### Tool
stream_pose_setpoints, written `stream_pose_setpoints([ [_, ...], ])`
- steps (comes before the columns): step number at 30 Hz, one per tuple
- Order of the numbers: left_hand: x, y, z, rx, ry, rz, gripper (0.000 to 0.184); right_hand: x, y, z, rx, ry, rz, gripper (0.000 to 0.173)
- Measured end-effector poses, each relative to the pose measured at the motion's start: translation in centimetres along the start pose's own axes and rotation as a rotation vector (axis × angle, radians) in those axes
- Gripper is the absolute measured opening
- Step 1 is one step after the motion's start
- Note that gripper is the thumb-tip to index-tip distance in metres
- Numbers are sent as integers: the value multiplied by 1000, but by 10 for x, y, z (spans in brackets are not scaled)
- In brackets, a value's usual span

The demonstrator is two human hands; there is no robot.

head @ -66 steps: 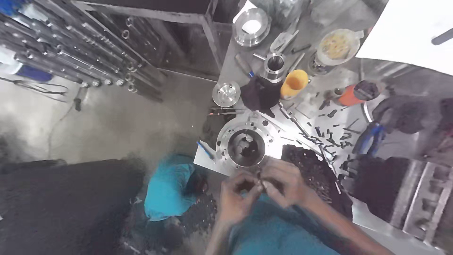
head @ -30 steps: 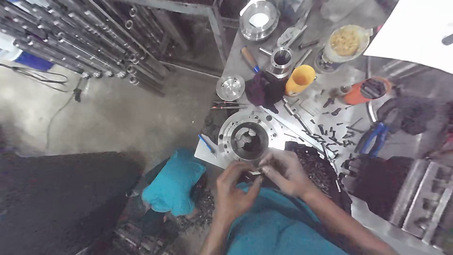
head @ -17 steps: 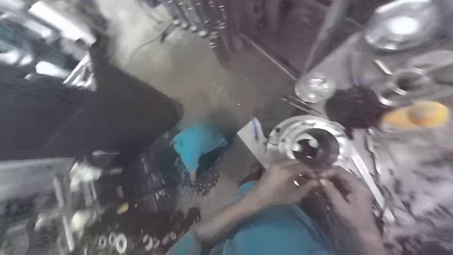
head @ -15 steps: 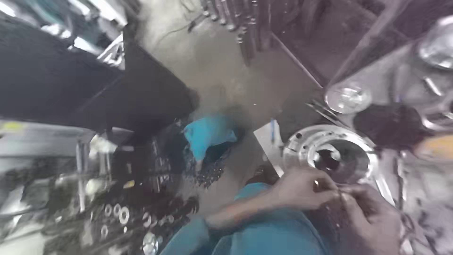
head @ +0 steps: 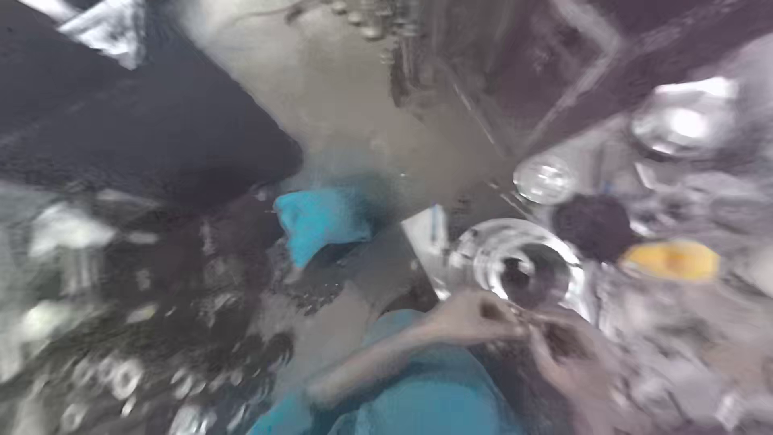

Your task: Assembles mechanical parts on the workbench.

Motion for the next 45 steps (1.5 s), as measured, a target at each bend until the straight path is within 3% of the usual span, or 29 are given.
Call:
stream_pose_setpoints([
  [7, -27, -18, -22, 162, -246, 85, 19, -79, -4, 36, 114, -175, 162, 15],
  [10, -36, -28, -30, 155, -238, 140, 19, -93, -8, 42, 143, -233, 125, 17],
  [22, -74, -75, -49, 223, -241, 361, 18, -62, 18, 25, 3, -546, -199, 14],
  [29, -82, -87, -61, 199, -274, 397, 19, -59, 28, 14, -34, -675, -431, 17],
  [37, -86, -92, -68, 185, -273, 415, 16, -56, 40, 12, 18, -758, -563, 18],
  [45, -94, -94, -67, 201, -269, 463, 18, -49, 39, 19, -1, -859, -549, 29],
])
Point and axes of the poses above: each hand's wrist, its own y-axis towards the middle knuckle, its own x-axis out of the palm, z = x × y, the point moved 6 cm from there along y, towards the middle knuckle, and after that the axes turned 6 degrees about -z, right-handed, at the moved point
